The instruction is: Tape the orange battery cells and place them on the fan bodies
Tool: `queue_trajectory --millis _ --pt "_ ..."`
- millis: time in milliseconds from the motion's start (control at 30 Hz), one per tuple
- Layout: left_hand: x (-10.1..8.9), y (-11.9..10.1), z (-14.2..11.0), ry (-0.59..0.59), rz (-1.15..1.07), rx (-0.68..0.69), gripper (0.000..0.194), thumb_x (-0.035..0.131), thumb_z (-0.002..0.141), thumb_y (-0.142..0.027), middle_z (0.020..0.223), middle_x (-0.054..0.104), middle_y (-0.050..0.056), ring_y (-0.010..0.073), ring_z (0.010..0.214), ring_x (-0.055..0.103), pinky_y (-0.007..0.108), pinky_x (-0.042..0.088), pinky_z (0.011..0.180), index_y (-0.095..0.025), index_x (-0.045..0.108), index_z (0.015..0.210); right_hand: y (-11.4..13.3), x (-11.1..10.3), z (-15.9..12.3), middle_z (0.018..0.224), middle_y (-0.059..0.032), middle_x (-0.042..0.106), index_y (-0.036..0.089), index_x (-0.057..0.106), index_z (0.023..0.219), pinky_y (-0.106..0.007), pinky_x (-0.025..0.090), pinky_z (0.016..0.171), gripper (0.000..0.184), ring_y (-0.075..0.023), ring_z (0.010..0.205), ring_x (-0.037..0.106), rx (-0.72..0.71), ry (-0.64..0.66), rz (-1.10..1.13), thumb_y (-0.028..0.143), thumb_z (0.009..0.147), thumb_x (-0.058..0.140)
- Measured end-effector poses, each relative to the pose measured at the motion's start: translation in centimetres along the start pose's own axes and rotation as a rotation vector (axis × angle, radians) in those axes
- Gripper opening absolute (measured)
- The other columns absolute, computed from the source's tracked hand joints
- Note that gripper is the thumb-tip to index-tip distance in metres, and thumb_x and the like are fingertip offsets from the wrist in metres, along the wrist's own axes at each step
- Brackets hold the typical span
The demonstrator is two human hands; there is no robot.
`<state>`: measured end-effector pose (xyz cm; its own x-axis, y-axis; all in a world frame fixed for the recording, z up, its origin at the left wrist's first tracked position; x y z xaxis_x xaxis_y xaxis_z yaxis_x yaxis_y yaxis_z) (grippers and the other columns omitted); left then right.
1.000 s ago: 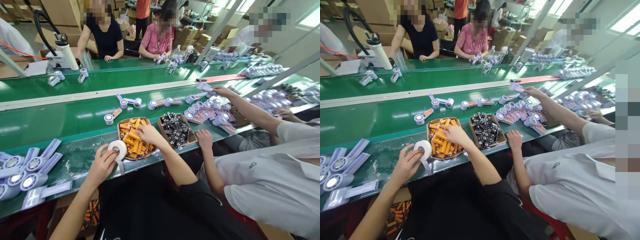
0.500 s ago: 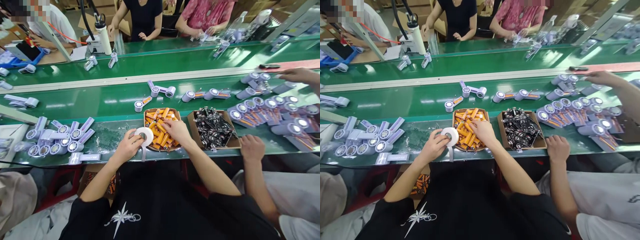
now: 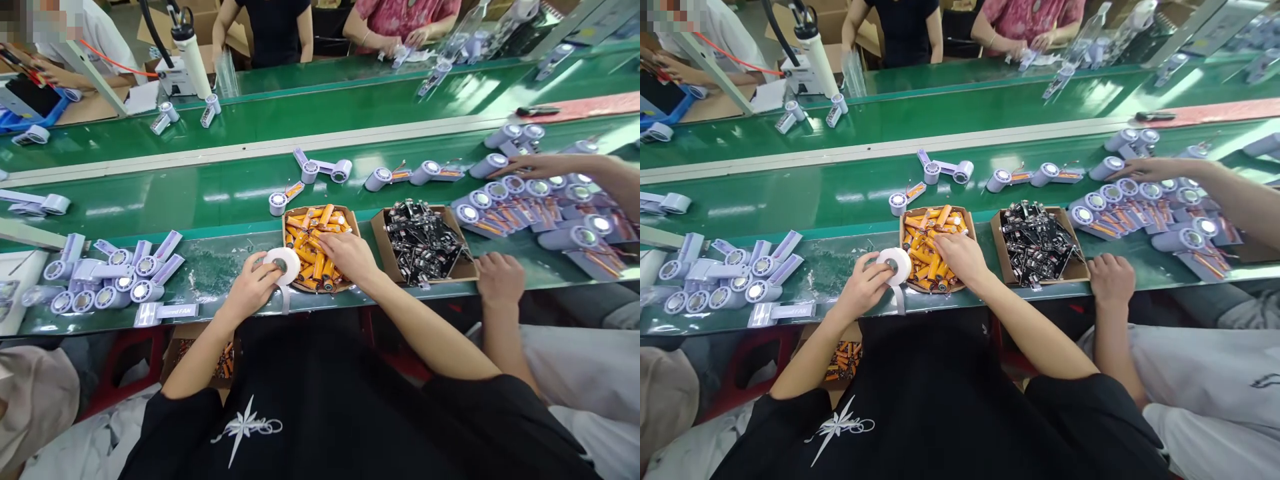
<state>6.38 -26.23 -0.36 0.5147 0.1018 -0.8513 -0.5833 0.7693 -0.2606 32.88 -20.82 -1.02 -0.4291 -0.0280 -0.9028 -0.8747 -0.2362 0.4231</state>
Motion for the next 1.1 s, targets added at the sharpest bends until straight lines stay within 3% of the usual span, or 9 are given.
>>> queue_trajectory --millis 133,233,333,433,567,667,767,967,1100 --pt "0.5 -0.1 -0.2 0.021 -0.016 -0.018 0.036 0.062 0.093 -0.006 0.119 0.075 0.008 0.0335 0.141 0.051 0.061 0.054 0.115 -0.024 0.074 0.122 0.3 0.2 0.6 0.141 -0.0121 0.072 0.019 0.076 0.129 -0.045 0.05 0.116 0.035 -0.029 0.138 0.06 -0.164 0.028 -0.019 0.018 0.105 0.051" --pt "0.3 -0.2 -0.4 0.014 -0.031 -0.014 0.035 0.064 0.093 -0.006 0.118 0.076 0.008 0.0323 0.139 0.053 0.06 0.053 0.116 -0.024 0.074 0.121 -0.9 -0.5 -0.1 0.124 -0.0091 0.08 0.021 0.078 0.126 -0.045 0.058 0.106 0.032 -0.029 0.12 0.072 0.009 -0.085 0.223 0.032 0.105 0.057" --pt "-0.2 -0.2 -0.5 0.001 -0.03 -0.004 0.031 0.064 0.094 -0.007 0.117 0.076 0.007 0.031 0.135 0.057 0.06 0.052 0.116 -0.023 0.074 0.119 -1.0 -0.2 -1.4 0.103 -0.0061 0.084 0.022 0.081 0.121 -0.041 0.065 0.085 0.035 -0.0276 0.094 0.079 0.123 0.009 0.44 0.045 0.101 0.064" --pt "-0.6 0.0 -0.5 -0.003 -0.021 0.002 0.028 0.062 0.096 -0.008 0.116 0.076 0.007 0.0307 0.132 0.059 0.059 0.053 0.114 -0.023 0.074 0.117 0.9 0.7 -2.1 0.106 -0.0081 0.084 0.022 0.084 0.113 -0.041 0.062 0.09 0.028 -0.0282 0.096 0.078 -0.002 0.128 0.277 0.039 0.101 0.065" --pt "-0.6 0.2 -0.8 -0.022 -0.029 0.0 0.028 0.063 0.095 -0.009 0.116 0.076 0.007 0.0316 0.134 0.057 0.059 0.053 0.114 -0.023 0.074 0.117 3.5 1.2 -1.9 0.13 -0.0128 0.077 0.021 0.075 0.132 -0.043 0.054 0.106 0.034 -0.0301 0.123 0.066 -0.201 0.113 -0.072 0.025 0.109 0.051" --pt "-0.1 0.0 -1.8 0.004 -0.053 -0.036 0.03 0.063 0.095 -0.009 0.118 0.075 0.007 0.0329 0.141 0.051 0.059 0.053 0.114 -0.024 0.074 0.118 4.4 1.5 -0.9 0.135 -0.0138 0.072 0.021 0.069 0.14 -0.04 0.055 0.1 0.038 -0.0306 0.128 0.059 -0.259 0.124 -0.197 0.02 0.109 0.047" --pt "1.2 0.1 -2.9 0.065 -0.065 -0.081 0.029 0.062 0.097 -0.012 0.121 0.074 0.007 0.0333 0.145 0.047 0.058 0.052 0.115 -0.024 0.074 0.12 4.5 2.0 1.0 0.123 -0.0151 0.074 0.017 0.072 0.131 -0.039 0.054 0.094 0.035 -0.0313 0.124 0.059 -0.265 0.133 -0.219 0.02 0.11 0.044" --pt "2.5 3.1 -6.1 -0.175 0.037 -0.312 0.018 0.064 0.098 -0.022 0.118 0.071 0.011 0.0325 0.144 0.044 0.058 0.038 0.126 -0.021 0.072 0.115 2.5 2.0 4.4 0.112 -0.0154 0.075 0.007 0.069 0.129 -0.049 0.051 0.101 0.033 -0.0302 0.117 0.065 -0.082 0.034 -0.083 0.019 0.107 0.046" --pt "2.1 3.7 -8.0 -0.238 -0.028 -0.545 0.022 0.066 0.093 -0.026 0.119 0.066 0.014 0.0336 0.135 0.05 0.056 0.043 0.119 -0.018 0.065 0.113 1.4 -0.1 1.9 0.109 -0.0114 0.077 0.017 0.068 0.137 -0.051 0.055 0.101 0.04 -0.0282 0.105 0.071 0.025 -0.192 0.29 0.029 0.1 0.063"
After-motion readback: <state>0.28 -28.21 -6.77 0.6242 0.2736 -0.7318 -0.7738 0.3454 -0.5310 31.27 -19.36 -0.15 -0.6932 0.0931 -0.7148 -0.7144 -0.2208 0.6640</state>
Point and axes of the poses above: each hand's wrist, its own z-axis towards the middle knuckle, its own x-axis out of the palm, y = z × x, the point moved 4 cm from there along z, towards the middle knuckle
